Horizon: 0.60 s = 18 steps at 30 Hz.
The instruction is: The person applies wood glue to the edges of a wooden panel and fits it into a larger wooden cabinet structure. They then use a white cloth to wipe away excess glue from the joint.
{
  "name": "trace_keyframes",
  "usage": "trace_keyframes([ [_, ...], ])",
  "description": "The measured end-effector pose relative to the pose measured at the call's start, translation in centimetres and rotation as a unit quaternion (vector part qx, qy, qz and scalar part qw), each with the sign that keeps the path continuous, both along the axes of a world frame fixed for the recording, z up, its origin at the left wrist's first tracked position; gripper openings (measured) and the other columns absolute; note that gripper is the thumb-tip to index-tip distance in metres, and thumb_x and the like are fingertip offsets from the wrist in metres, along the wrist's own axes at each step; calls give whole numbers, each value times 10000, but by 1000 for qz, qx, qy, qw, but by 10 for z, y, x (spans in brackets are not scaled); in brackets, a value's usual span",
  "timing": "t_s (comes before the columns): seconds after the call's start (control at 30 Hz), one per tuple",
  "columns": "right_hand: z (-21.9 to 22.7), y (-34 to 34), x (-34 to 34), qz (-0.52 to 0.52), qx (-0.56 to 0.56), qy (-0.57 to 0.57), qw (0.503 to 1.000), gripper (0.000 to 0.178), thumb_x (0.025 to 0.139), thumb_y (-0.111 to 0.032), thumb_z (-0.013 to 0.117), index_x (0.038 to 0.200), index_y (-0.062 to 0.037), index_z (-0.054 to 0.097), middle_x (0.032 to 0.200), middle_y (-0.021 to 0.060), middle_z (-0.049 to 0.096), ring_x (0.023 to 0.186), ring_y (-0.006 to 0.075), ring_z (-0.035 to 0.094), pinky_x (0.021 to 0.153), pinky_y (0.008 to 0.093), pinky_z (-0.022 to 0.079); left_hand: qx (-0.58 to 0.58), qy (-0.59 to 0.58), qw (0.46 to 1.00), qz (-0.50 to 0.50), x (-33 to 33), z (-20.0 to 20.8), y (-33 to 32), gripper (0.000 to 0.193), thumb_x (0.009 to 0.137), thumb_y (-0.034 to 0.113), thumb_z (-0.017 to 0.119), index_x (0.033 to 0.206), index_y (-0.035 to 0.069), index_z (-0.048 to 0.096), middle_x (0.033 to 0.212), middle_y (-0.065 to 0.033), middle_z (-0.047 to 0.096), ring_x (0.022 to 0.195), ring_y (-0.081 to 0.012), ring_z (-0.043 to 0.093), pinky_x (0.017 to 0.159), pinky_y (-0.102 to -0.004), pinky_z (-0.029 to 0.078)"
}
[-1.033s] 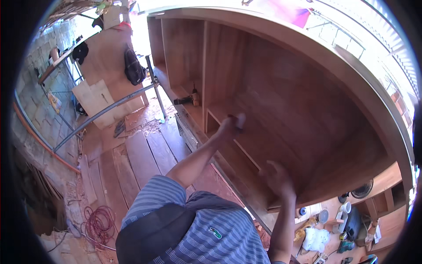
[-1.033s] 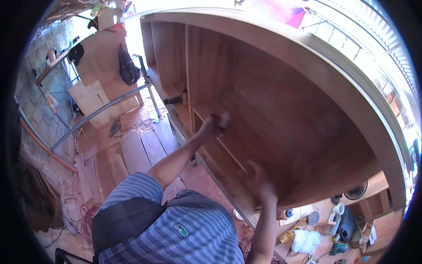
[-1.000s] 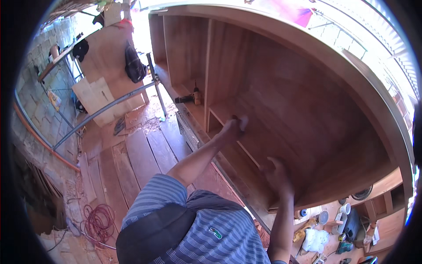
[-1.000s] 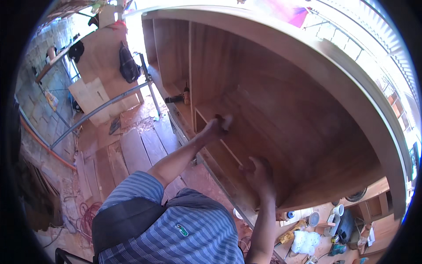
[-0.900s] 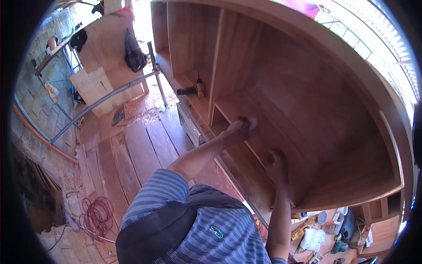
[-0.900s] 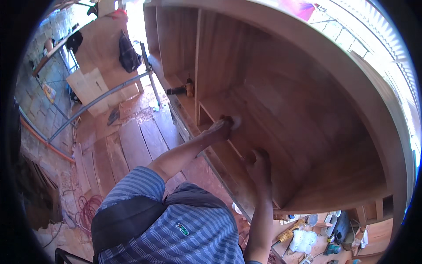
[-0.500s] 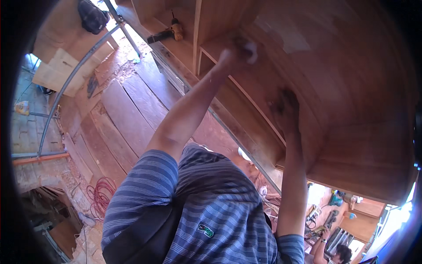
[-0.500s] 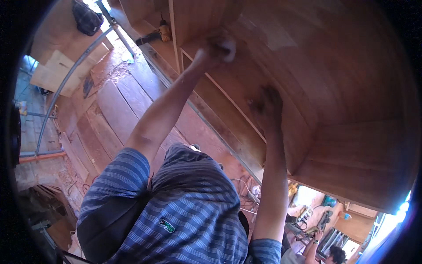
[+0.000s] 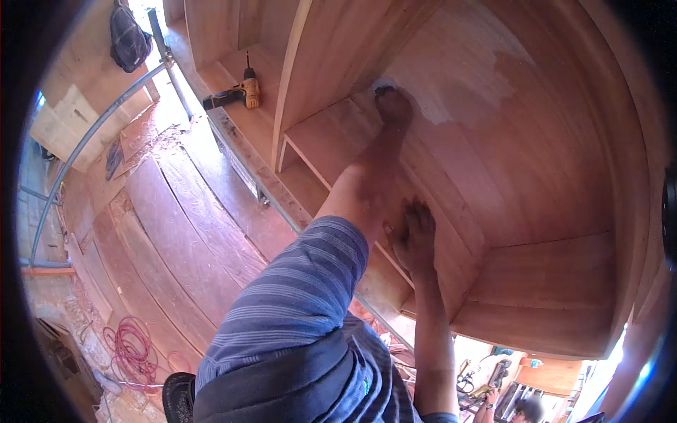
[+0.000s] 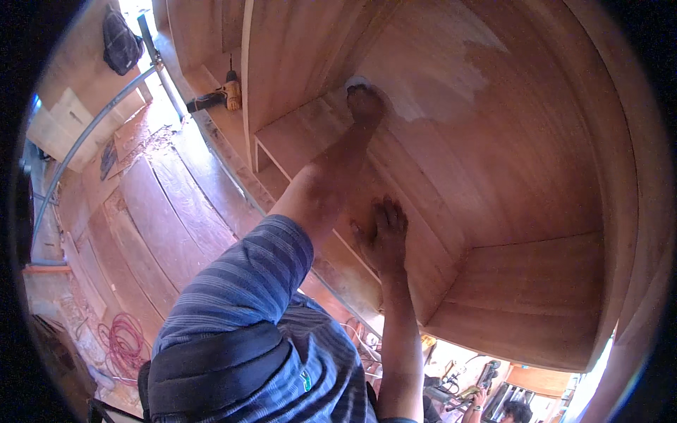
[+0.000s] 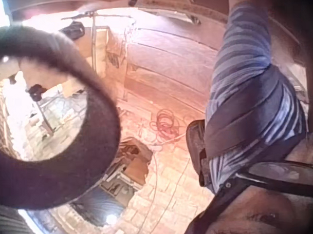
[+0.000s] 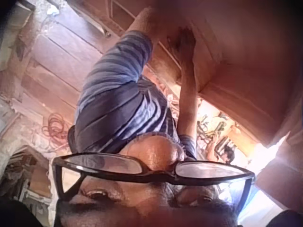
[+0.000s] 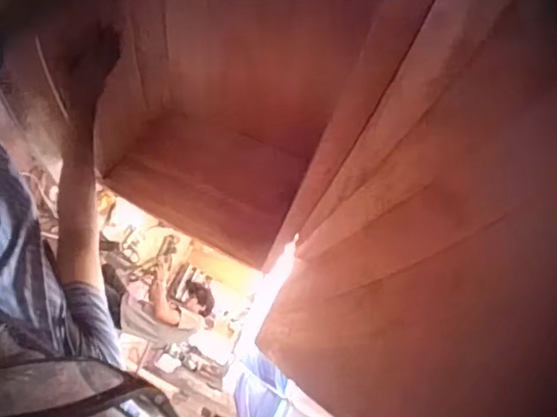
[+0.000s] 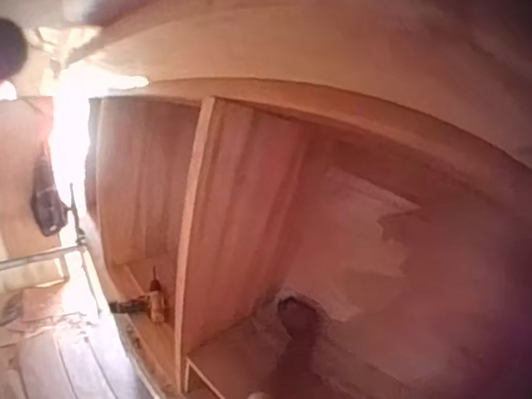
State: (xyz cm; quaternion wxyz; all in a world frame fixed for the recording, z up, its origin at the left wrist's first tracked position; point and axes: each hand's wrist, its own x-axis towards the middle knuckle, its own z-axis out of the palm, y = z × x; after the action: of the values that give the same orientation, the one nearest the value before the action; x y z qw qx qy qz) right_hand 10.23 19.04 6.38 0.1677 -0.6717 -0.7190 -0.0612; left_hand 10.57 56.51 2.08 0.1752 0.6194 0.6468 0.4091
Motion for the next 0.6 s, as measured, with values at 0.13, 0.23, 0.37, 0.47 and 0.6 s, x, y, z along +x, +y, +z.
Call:
trace_keyframes([
  [0.13, -5, -9, 4, -3, -24, -2, 1000, 647, 838, -398, 642, 1311, 17, 491, 1385, 253, 435, 1294, 429, 386, 1105, 518, 264, -19, -28, 999, -24, 25, -2, -66, 260, 826, 239, 597, 967, 33, 671, 1043, -130, 638, 998, -303, 613, 908, -387, 463],
  [0.23, 8, 3, -6, 41, -15, -23, 999, 663, 839, -349, 655, 1328, 55, 464, 1342, 275, 468, 1268, 433, 408, 1106, 499, 277, 44, 5, 995, -88, 18, -11, -74, 258, 789, 236, 641, 936, 26, 675, 991, -145, 649, 957, -301, 633, 864, -400, 493],
  [0.37, 2, -15, 5, -2, -38, -12, 999, 661, 838, -356, 657, 1321, 57, 473, 1339, 276, 473, 1276, 437, 402, 1107, 500, 278, 32, -103, 983, -148, -14, 14, -97, 238, 783, 231, 652, 872, 11, 679, 894, -168, 665, 895, -317, 649, 831, -407, 501],
  [0.47, 5, -10, 3, 13, -12, -17, 1000, 658, 841, -362, 654, 1325, 47, 475, 1342, 277, 473, 1282, 438, 398, 1109, 501, 273, 28, -152, 987, -45, -31, 7, -33, 207, 802, 207, 633, 855, 13, 683, 873, -161, 676, 881, -320, 650, 794, -412, 495],
  [0.6, 5, -1, -2, 23, -4, -17, 1000, 651, 844, -363, 650, 1328, 36, 478, 1344, 284, 469, 1281, 440, 400, 1106, 506, 275, 68, 166, 983, -27, -5, 5, -15, 177, 839, 173, 593, 878, 32, 693, 917, -146, 682, 878, -316, 649, 754, -426, 484],
])
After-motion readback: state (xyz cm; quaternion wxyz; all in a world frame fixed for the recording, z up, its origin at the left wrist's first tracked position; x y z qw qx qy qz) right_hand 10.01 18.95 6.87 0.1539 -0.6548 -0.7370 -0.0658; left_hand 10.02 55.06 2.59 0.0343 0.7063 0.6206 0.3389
